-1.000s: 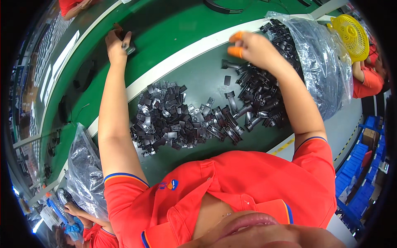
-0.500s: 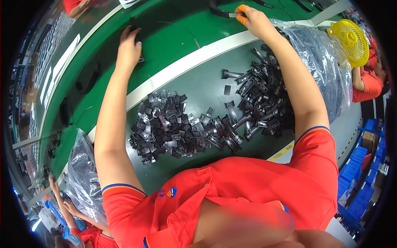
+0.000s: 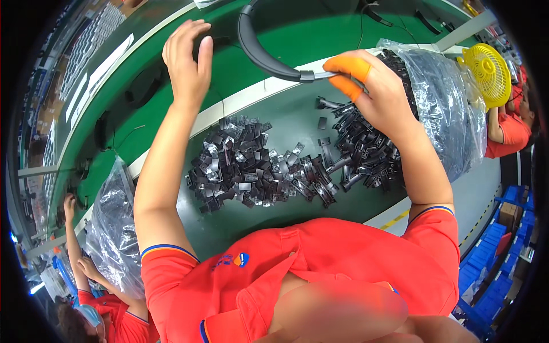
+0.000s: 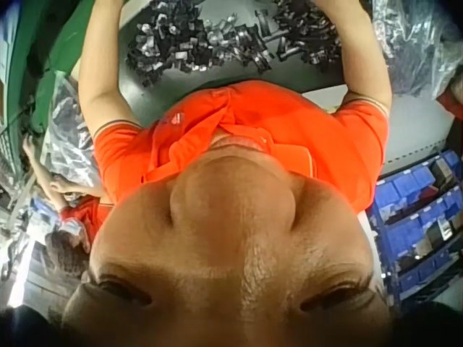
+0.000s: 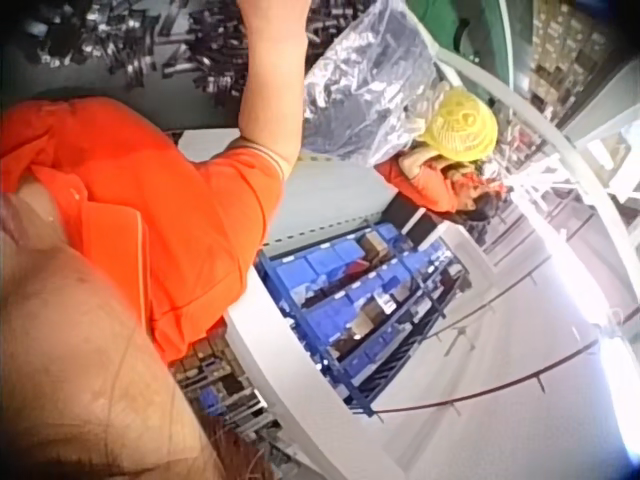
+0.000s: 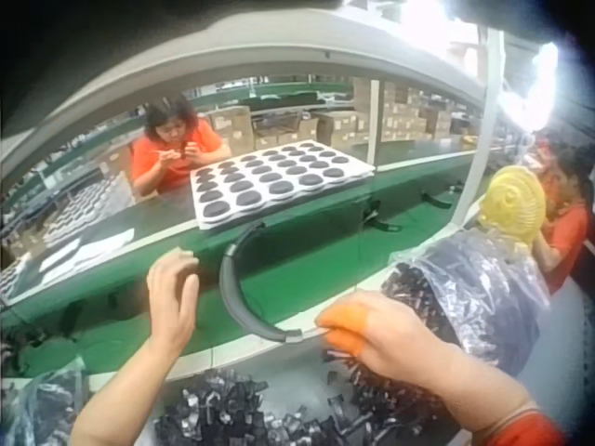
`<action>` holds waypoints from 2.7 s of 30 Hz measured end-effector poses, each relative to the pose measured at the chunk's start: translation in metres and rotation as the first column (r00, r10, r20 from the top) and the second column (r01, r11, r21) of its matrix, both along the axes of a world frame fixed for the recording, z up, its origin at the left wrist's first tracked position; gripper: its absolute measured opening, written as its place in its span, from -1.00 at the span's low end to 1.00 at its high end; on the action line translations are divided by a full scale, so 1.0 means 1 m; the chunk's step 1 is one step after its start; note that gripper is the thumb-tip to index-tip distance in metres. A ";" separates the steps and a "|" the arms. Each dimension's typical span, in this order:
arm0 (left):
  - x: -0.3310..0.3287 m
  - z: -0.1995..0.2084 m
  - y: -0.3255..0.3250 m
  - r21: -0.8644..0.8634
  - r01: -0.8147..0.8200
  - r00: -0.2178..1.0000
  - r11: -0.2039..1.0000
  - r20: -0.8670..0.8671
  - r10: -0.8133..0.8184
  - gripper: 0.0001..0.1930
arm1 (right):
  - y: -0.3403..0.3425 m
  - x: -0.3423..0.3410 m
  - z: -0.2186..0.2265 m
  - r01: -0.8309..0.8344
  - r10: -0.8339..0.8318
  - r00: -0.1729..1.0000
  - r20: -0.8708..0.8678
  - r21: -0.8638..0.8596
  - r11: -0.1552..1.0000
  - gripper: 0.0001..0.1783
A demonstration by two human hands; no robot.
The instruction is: The person assembles headphone headbands by taking a headband from the conveyor, snapping plastic pieces onto its ends by hand, and placing the assembled headband back onto the conveyor.
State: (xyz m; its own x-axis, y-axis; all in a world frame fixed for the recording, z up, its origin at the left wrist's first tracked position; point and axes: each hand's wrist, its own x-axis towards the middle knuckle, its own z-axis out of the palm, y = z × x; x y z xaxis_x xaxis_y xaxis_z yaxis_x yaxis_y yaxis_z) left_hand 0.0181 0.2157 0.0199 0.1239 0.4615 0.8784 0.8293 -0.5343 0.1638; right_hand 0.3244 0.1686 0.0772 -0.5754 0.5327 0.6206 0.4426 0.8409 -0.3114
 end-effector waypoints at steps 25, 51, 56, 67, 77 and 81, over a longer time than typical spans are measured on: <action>0.070 0.053 -0.135 -0.291 0.327 0.876 0.899 -0.264 -0.404 -0.75 | -0.057 -0.019 0.010 -0.198 0.190 0.978 0.084 0.097 0.975 -0.68; 0.086 0.007 0.054 -0.743 -0.295 0.752 0.601 -0.568 -0.334 -0.52 | -0.017 0.023 -0.044 0.379 -0.417 0.908 -0.025 -0.370 0.848 -0.59; 0.078 -0.075 0.106 -0.392 -0.109 0.832 0.913 -0.539 -0.132 -0.64 | -0.009 0.019 -0.088 0.392 -0.330 0.881 0.340 -0.132 0.911 -0.70; 0.010 -0.054 0.079 -0.552 -0.658 0.753 0.511 -0.474 0.458 -0.35 | -0.008 0.014 -0.093 0.414 -0.322 0.834 0.449 -0.123 0.902 -0.72; -0.063 -0.029 0.073 -0.578 0.246 0.582 0.778 0.730 0.358 -0.48 | -0.017 0.012 -0.088 0.446 -0.430 0.894 0.124 -0.328 0.833 -0.77; -0.087 0.022 0.007 -0.068 0.561 0.088 0.825 0.996 0.022 -0.70 | -0.032 0.010 -0.083 0.434 -0.467 0.882 0.059 -0.483 0.760 -0.76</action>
State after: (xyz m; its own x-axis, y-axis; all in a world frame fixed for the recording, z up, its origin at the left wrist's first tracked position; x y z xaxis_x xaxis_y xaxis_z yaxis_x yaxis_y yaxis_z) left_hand -0.0688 0.2228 0.0415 -0.4528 0.8797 0.1451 -0.3618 -0.3300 0.8719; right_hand 0.3345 0.1368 -0.0057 -0.1642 0.9540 0.2507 0.6996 0.2918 -0.6522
